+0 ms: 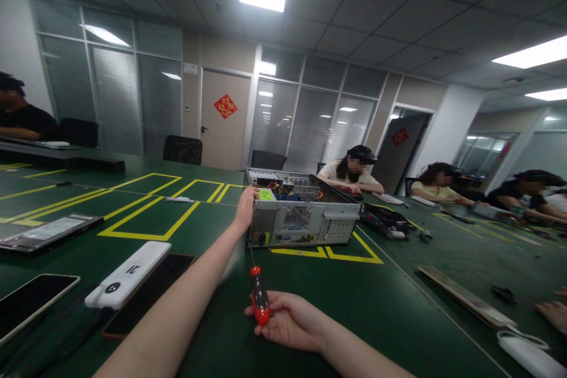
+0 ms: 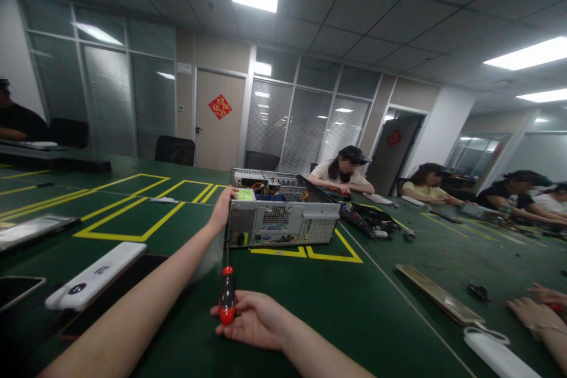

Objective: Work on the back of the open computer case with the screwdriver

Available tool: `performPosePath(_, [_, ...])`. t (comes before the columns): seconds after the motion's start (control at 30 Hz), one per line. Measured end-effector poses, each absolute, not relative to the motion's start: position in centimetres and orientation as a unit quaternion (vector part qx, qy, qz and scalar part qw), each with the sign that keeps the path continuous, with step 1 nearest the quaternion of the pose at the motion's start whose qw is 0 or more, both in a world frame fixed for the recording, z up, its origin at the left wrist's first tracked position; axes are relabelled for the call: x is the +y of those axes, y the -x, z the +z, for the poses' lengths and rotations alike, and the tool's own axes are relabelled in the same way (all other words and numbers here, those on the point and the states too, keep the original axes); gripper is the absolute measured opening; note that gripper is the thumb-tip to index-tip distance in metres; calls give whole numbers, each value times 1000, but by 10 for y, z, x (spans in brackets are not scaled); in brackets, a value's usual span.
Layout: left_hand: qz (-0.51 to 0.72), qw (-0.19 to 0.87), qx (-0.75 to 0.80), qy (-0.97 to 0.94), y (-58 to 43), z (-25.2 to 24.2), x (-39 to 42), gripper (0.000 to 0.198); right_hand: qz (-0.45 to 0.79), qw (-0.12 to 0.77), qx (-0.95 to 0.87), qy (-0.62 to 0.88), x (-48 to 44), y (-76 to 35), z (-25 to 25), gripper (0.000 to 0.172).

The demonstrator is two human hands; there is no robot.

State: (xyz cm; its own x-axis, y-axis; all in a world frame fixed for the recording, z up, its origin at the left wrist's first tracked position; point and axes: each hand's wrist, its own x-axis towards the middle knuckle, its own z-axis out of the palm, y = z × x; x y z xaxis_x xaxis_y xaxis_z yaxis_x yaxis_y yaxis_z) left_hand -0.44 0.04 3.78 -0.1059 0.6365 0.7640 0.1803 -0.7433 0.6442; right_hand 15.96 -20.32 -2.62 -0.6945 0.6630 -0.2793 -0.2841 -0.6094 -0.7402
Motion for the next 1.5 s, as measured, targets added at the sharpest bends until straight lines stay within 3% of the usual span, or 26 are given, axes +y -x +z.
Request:
performPosePath(0.27, [664,179,326,-649,5,38,-1,35,854,285,-318,298,-204,-161,-29,43])
performPosePath(0.67, [665,166,329,-650,5,37,0,36,844,284,-317,327,-201,-162,-29,30])
performPosePath(1.1, [666,170,325,-650,4,38,-1,36,855,251,-360,277,-204,-161,-24,47])
performPosePath(1.4, [669,171,328,-645,4,38,-1,35,838,275,-375,284,-207,-159,-26,64])
performPosePath(1.5, [666,171,327,-648,5,39,-2,34,838,292,-356,294,-206,-160,-29,60])
